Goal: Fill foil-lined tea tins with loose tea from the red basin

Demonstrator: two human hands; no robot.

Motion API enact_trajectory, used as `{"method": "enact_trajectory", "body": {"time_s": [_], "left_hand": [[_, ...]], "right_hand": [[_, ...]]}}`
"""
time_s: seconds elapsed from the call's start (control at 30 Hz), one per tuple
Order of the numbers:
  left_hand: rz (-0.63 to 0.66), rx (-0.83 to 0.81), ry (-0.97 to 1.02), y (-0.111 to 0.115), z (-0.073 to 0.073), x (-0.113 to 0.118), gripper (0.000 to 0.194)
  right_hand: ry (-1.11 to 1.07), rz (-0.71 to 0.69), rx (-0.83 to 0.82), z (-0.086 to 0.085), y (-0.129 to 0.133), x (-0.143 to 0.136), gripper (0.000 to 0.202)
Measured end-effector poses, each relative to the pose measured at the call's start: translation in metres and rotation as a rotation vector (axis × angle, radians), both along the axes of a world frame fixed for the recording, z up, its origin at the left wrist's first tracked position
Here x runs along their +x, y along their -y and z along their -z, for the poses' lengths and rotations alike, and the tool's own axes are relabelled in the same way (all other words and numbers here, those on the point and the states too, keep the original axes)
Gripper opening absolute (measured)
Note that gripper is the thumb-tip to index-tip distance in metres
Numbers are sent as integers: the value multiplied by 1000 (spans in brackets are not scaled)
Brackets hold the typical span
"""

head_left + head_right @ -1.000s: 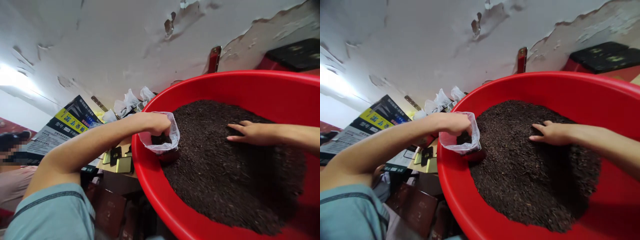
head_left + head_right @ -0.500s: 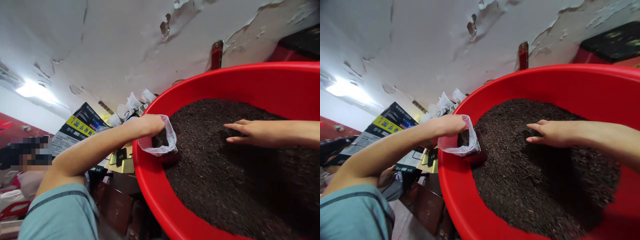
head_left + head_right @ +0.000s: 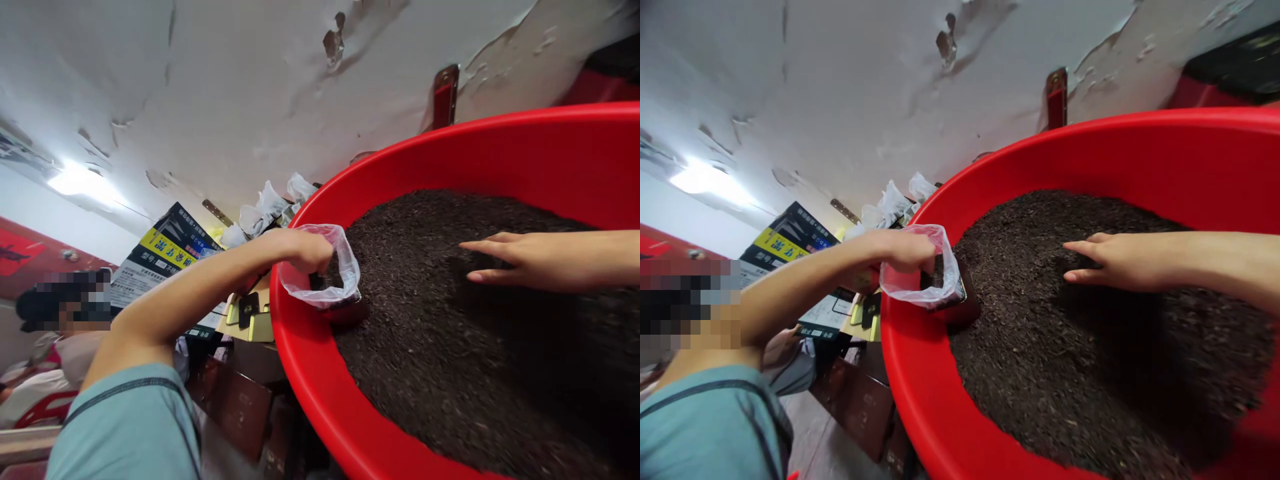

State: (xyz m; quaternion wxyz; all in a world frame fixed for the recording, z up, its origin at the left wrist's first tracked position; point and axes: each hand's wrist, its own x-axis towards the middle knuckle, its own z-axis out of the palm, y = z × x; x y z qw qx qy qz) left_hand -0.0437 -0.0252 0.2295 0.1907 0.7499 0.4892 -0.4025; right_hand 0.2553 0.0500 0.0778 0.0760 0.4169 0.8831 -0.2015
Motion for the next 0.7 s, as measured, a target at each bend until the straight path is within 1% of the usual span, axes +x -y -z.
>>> {"method": "enact_trajectory", "body": {"time_s": [0.03,0.1,0.17,0.2,0.27,0.37,0.43,0.57,0.63,0.7], "left_hand": [[-23,-44,50,-1,-1,-2,36],[-99,-201,169,-3,-1,-5,42],[-162,-348,254,-4,2,-7,42],[-173,-380,273,-4,4,-7,40],[-155,-361,310,-5,8,-6,37],[-72,-335,314,-5,10,-2,36],[-33,-328,303,-4,8,-1,39],[-31,-217,320,0,2,0,53],[20,-199,292,4,0,1,56],[90,-145,277,9,-1,4,53]], "right_hand": [[-2,4,7,1,0,-1,79],[18,26,1,0,2,-4,81],[49,39,-34,-4,5,-6,89],[59,36,-56,-6,6,-7,93],[59,35,-60,-7,7,-7,94],[20,0,-33,-6,6,-5,77],[3,-10,-43,-6,6,-3,71],[-17,41,-76,-9,8,-2,79],[-25,41,-70,-7,7,-1,83],[-15,51,-58,-3,5,-1,86]]}}
